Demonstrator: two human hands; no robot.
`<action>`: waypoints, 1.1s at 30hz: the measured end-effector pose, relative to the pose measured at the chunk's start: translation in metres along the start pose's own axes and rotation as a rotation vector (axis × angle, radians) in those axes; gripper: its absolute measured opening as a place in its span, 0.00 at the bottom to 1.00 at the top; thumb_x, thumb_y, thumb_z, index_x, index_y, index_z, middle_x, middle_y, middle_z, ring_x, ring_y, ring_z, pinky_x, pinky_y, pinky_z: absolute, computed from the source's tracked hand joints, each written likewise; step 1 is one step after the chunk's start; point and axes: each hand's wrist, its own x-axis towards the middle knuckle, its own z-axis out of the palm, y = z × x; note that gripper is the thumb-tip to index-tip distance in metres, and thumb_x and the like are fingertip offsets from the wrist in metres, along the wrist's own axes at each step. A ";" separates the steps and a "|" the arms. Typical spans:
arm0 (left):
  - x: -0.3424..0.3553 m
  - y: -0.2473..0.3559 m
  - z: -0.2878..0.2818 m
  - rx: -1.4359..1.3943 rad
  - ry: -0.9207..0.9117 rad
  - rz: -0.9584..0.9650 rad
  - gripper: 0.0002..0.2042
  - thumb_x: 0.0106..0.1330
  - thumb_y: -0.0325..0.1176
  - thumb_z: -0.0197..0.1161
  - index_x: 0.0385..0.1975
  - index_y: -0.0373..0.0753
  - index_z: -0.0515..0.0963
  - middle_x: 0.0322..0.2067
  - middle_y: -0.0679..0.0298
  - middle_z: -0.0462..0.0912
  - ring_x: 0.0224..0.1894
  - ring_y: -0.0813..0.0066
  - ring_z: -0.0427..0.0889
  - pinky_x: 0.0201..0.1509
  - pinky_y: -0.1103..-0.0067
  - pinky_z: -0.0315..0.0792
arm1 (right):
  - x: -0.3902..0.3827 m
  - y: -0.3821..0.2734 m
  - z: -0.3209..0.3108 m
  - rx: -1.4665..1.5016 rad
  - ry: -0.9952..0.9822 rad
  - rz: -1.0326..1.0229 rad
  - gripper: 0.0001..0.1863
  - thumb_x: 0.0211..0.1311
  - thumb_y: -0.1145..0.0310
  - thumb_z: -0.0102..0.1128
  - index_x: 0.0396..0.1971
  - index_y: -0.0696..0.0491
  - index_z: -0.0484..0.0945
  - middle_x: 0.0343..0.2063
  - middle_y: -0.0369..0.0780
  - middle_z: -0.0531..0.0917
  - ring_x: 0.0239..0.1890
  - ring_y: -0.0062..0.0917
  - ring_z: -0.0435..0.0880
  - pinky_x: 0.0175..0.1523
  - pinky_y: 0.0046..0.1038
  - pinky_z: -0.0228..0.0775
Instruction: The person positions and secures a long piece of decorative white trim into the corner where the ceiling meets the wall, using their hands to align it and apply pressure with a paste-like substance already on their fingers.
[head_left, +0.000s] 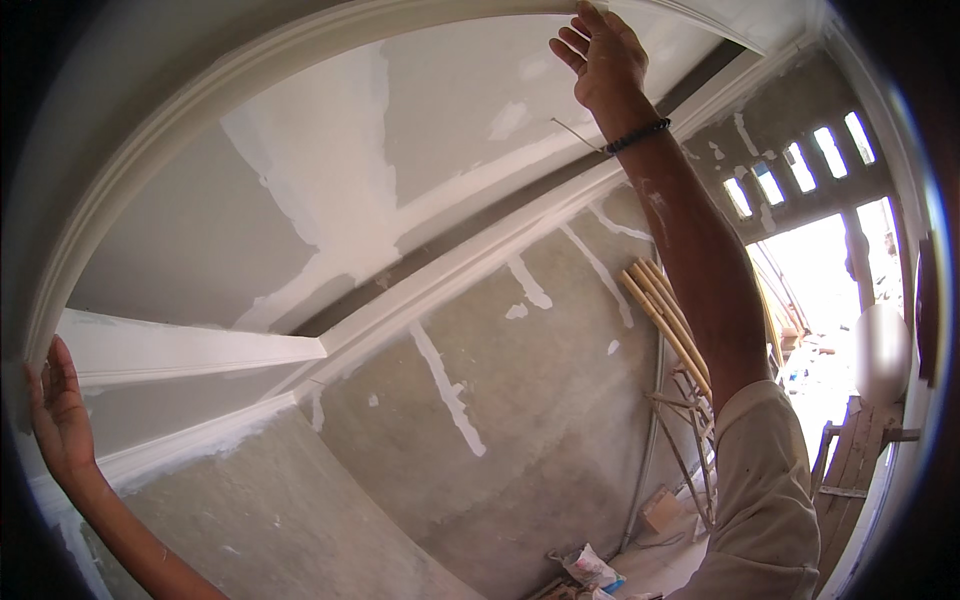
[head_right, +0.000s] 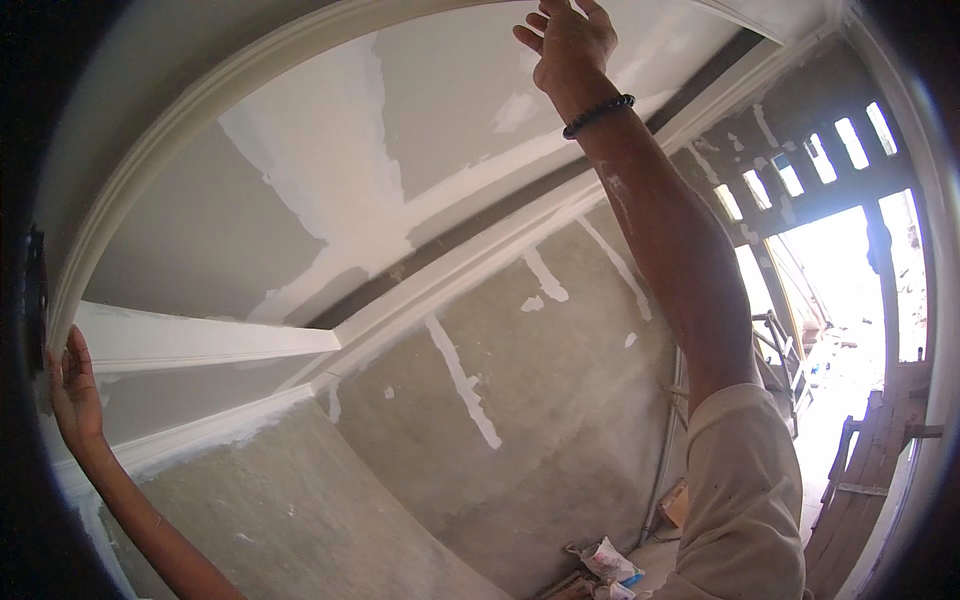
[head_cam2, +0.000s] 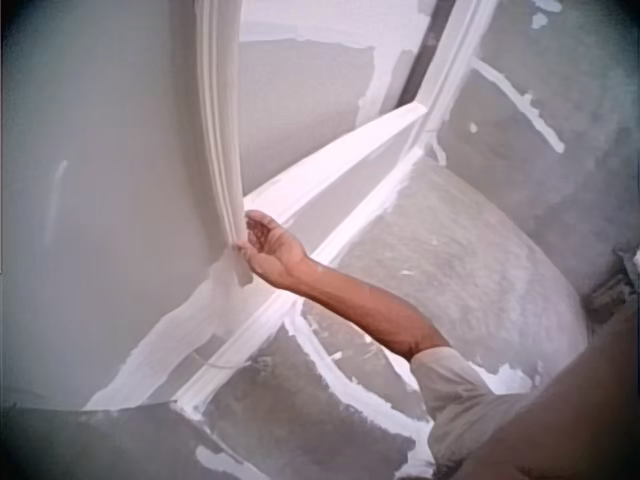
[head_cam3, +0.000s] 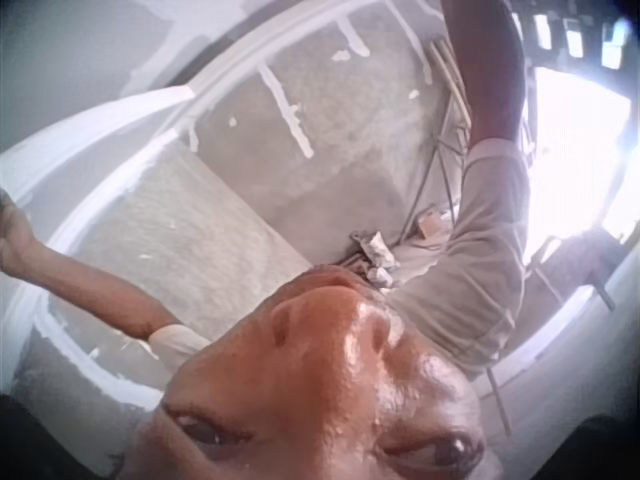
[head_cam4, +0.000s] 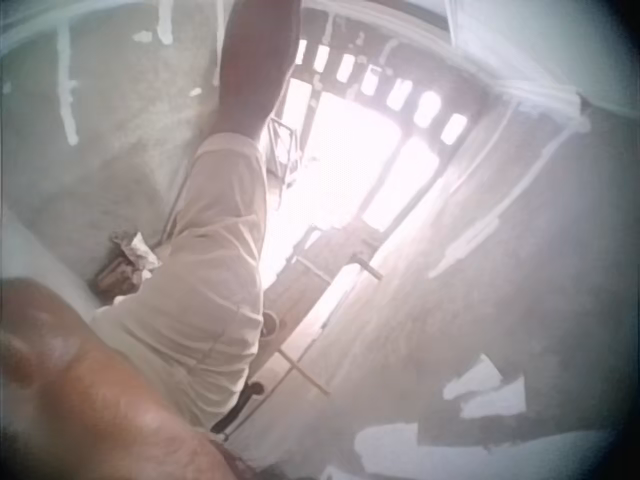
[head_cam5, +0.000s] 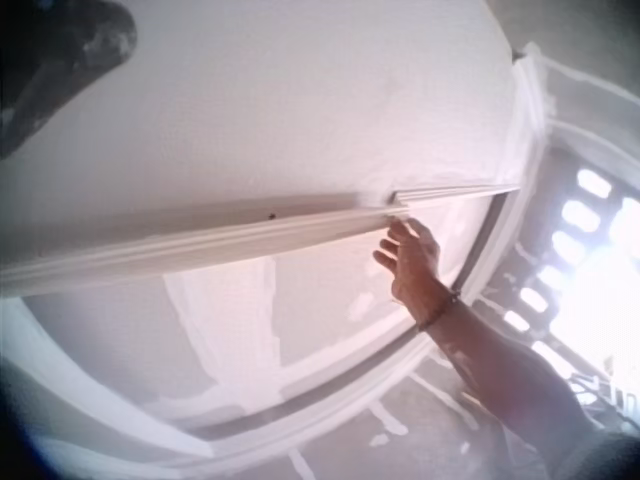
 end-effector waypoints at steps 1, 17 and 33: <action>-0.006 -0.001 0.009 -0.018 -0.004 0.004 0.28 0.84 0.34 0.40 0.79 0.41 0.42 0.78 0.49 0.48 0.79 0.52 0.49 0.80 0.49 0.51 | 0.000 -0.001 0.001 -0.012 -0.004 -0.017 0.31 0.66 0.65 0.69 0.65 0.56 0.68 0.48 0.46 0.81 0.48 0.37 0.83 0.46 0.38 0.85; 0.006 0.000 0.015 0.009 -0.139 0.013 0.28 0.84 0.37 0.37 0.80 0.53 0.39 0.79 0.51 0.44 0.80 0.48 0.43 0.79 0.42 0.42 | 0.014 -0.003 0.010 -0.072 -0.020 -0.052 0.36 0.64 0.62 0.72 0.66 0.61 0.67 0.58 0.51 0.75 0.58 0.41 0.76 0.56 0.42 0.81; 0.031 -0.010 -0.004 0.811 -0.284 0.309 0.26 0.85 0.36 0.30 0.78 0.39 0.40 0.77 0.48 0.51 0.80 0.52 0.47 0.82 0.53 0.43 | 0.027 0.002 0.011 -0.084 -0.039 -0.078 0.25 0.64 0.63 0.72 0.56 0.59 0.75 0.48 0.45 0.80 0.51 0.36 0.79 0.51 0.39 0.82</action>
